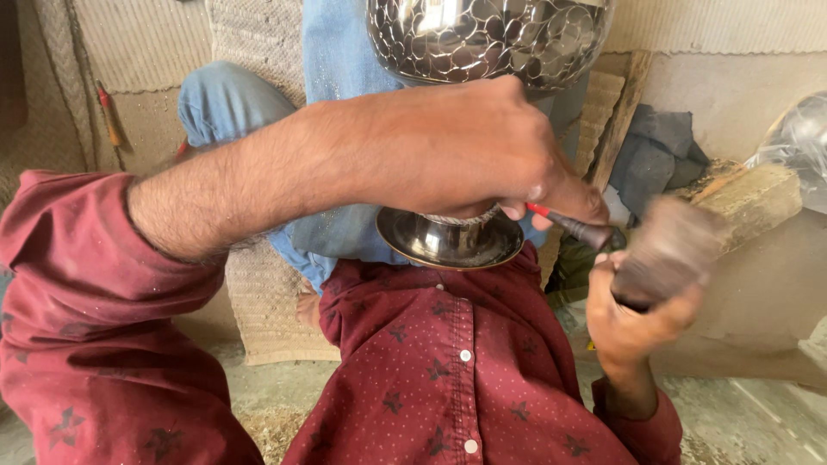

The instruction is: The person sits cross-legged on the floor with a silver metal vase-like vessel held between the legs. The person holds a punch against the vessel's stem and repeatedly strikes the punch with a wooden mallet, repositioning the punch around the stem to work the metal surface.

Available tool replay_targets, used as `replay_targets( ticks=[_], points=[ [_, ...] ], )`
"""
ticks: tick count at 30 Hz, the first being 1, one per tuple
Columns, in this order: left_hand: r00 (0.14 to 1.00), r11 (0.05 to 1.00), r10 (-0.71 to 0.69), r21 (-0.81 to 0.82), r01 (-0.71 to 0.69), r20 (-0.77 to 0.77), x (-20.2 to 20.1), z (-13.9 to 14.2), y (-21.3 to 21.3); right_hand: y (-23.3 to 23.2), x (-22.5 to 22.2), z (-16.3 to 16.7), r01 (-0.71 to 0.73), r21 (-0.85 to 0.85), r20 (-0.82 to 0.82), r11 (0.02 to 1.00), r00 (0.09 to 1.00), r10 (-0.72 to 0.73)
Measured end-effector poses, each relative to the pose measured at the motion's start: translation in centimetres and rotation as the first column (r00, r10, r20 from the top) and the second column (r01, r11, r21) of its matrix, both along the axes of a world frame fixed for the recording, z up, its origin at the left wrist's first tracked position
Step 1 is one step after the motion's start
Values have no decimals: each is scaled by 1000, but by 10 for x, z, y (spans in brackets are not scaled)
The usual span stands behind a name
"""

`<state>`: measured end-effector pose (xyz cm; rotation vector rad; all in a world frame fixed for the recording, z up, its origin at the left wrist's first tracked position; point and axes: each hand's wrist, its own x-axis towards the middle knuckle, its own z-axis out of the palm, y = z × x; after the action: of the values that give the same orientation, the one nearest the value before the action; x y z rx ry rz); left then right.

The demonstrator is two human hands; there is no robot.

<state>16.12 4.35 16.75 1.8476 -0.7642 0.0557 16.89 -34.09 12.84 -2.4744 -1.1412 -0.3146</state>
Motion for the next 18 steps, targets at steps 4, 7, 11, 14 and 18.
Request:
replay_targets(
  ticks=[4,7,11,14,18],
  points=[
    [989,992,-110,47,115,-103,7,1,-7,-5,-9,0,174,167,-341,970,934,-108],
    [996,997,-82,-13,82,34,10,0,-6,-9,-14,-6,8,7,-145,1000,989,-7],
    [998,1000,-9,-9,10,64,8,0,-1,-22,-24,-24,211,228,-549,951,834,-53],
    [996,999,-17,33,14,88,11,1,-3,-34,-26,-31,237,239,-525,942,847,-80],
    [998,979,-51,196,54,-19,19,4,-13,-38,-25,-26,370,330,-564,869,815,-132]
  ],
)
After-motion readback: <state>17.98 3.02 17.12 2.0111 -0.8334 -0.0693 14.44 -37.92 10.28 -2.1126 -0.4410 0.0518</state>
